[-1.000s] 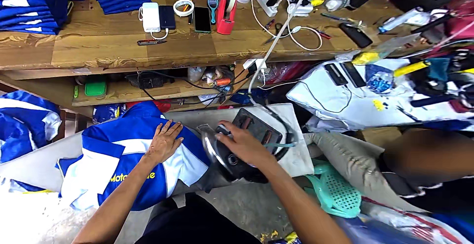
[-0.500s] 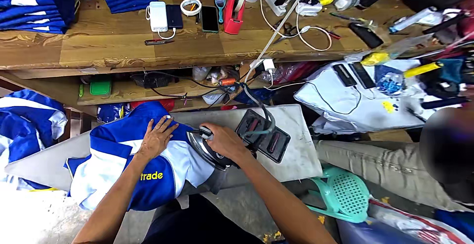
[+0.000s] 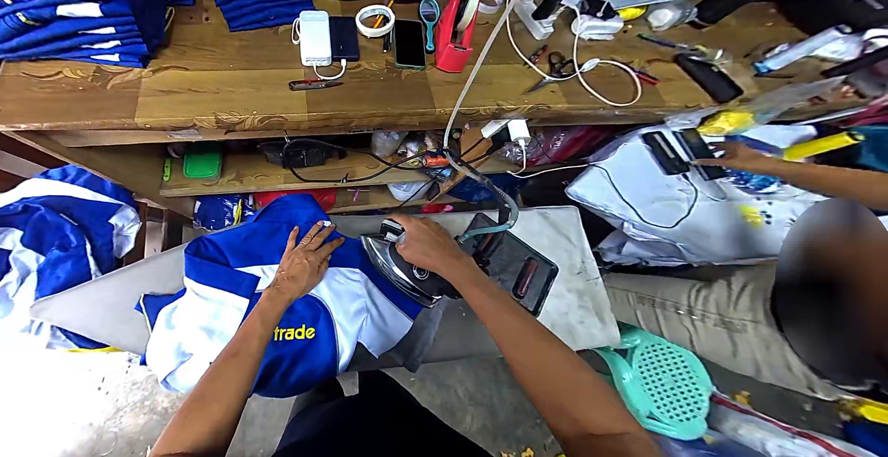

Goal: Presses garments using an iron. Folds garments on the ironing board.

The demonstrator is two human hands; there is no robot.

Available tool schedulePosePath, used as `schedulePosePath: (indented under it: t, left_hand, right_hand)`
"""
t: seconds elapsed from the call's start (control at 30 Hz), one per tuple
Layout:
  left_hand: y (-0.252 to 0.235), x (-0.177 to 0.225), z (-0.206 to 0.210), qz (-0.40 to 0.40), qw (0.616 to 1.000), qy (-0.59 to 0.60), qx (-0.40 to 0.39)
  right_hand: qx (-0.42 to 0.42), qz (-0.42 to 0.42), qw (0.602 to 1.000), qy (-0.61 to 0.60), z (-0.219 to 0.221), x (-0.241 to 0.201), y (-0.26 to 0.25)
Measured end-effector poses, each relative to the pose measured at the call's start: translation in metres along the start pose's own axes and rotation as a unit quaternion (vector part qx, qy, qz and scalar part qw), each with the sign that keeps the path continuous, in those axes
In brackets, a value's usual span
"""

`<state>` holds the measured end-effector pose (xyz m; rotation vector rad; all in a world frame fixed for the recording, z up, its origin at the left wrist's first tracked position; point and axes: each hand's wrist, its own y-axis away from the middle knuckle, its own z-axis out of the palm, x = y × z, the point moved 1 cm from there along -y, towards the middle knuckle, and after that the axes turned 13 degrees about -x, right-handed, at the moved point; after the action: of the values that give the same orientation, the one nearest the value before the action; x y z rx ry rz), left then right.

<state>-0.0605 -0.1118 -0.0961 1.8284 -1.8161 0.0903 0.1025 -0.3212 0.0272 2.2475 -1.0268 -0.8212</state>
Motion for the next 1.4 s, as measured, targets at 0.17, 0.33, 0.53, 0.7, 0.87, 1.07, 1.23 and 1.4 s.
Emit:
schedulePosePath:
  t: [0.17,0.33,0.53,0.7,0.87,1.07,1.23,1.4]
  left_hand:
    - [0.002,0.004,0.001,0.008,0.998,0.027,0.061]
    - [0.007,0.031,0.003,-0.088,0.980,0.057,0.169]
    - [-0.004,0.049,-0.016,-0.144,0.961,0.230,-0.057]
    - [0.000,0.021,-0.030,-0.179,0.942,0.282,-0.021]
    - [0.001,0.025,-0.025,-0.197,0.953,0.219,-0.068]
    - [-0.005,0.045,-0.019,-0.187,0.958,0.200,-0.087]
    - [-0.004,0.032,-0.018,-0.153,0.951,0.256,-0.082]
    - [0.002,0.035,-0.008,-0.146,0.963,0.228,-0.004]
  right_hand:
    - [-0.016,-0.008,1.000,-0.018,0.024,0.015,0.033]
    - [-0.008,0.011,0.999,-0.049,0.058,0.035,0.079]
    - [-0.012,-0.011,1.000,-0.006,0.046,0.001,0.063]
    - [-0.021,-0.036,0.999,0.021,0.029,-0.022,0.039]
    - [-0.020,-0.019,0.999,0.017,0.029,-0.013,0.041]
    - [-0.006,0.035,0.999,-0.025,0.031,0.000,0.047]
    - [0.005,0.012,1.000,-0.010,0.014,-0.013,0.023]
    - [0.016,0.030,0.998,-0.048,0.018,0.004,0.033]
